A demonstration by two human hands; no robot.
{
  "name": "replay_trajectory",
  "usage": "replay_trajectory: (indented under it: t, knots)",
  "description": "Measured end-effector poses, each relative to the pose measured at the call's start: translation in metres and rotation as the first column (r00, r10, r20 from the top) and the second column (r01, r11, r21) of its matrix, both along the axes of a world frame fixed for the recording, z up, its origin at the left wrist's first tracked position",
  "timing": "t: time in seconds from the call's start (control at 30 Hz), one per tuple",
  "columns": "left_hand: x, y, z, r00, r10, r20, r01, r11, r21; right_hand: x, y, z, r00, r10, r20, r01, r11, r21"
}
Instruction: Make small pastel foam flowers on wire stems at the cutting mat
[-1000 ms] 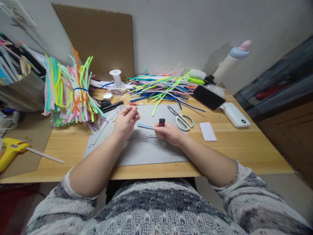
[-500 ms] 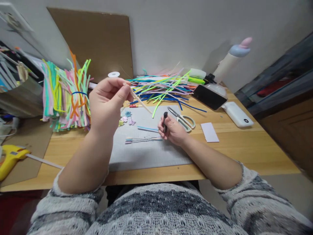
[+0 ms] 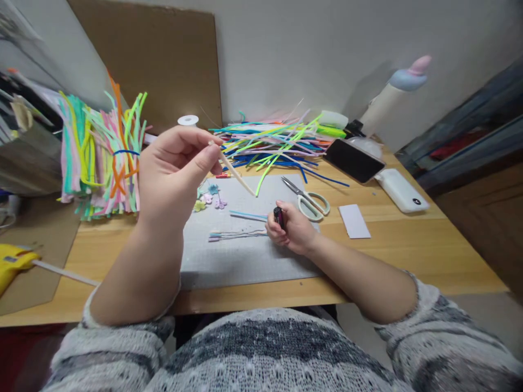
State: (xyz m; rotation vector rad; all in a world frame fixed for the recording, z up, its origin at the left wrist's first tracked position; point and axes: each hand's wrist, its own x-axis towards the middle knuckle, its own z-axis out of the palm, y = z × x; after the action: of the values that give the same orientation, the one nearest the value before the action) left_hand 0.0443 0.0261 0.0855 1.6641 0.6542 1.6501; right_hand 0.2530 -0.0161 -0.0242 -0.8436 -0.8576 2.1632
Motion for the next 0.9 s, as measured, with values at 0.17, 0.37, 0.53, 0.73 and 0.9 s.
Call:
replay_trajectory:
  t: [0.17,0.37,0.53,0.73,0.9]
  knots:
    - [-0.004,0.001,0.003,1.000,0.002,0.015,-0.003,0.998,0.063,-0.002,0.000,-0.003,0.996,-0.060,0.063,0.060,0.998,0.009]
    - [-0.004,0.001,0.004,0.999,-0.021,0.031,0.019,0.998,0.057,-0.001,0.001,-0.003,0.994,-0.077,0.083,0.075,0.997,0.029]
    - [0.005,-0.003,-0.002,1.000,-0.016,0.018,0.017,0.999,-0.047,-0.003,0.000,-0.003,0.990,-0.081,0.112,0.077,0.996,0.043]
    - [0.009,-0.006,-0.005,1.000,0.011,-0.018,-0.013,0.991,-0.135,-0.005,-0.004,0.001,0.988,-0.098,0.122,0.080,0.986,0.144]
    - [0.007,-0.005,-0.003,1.000,0.007,-0.009,-0.008,0.994,-0.106,-0.004,-0.008,0.000,0.976,-0.184,0.115,0.141,0.940,0.311]
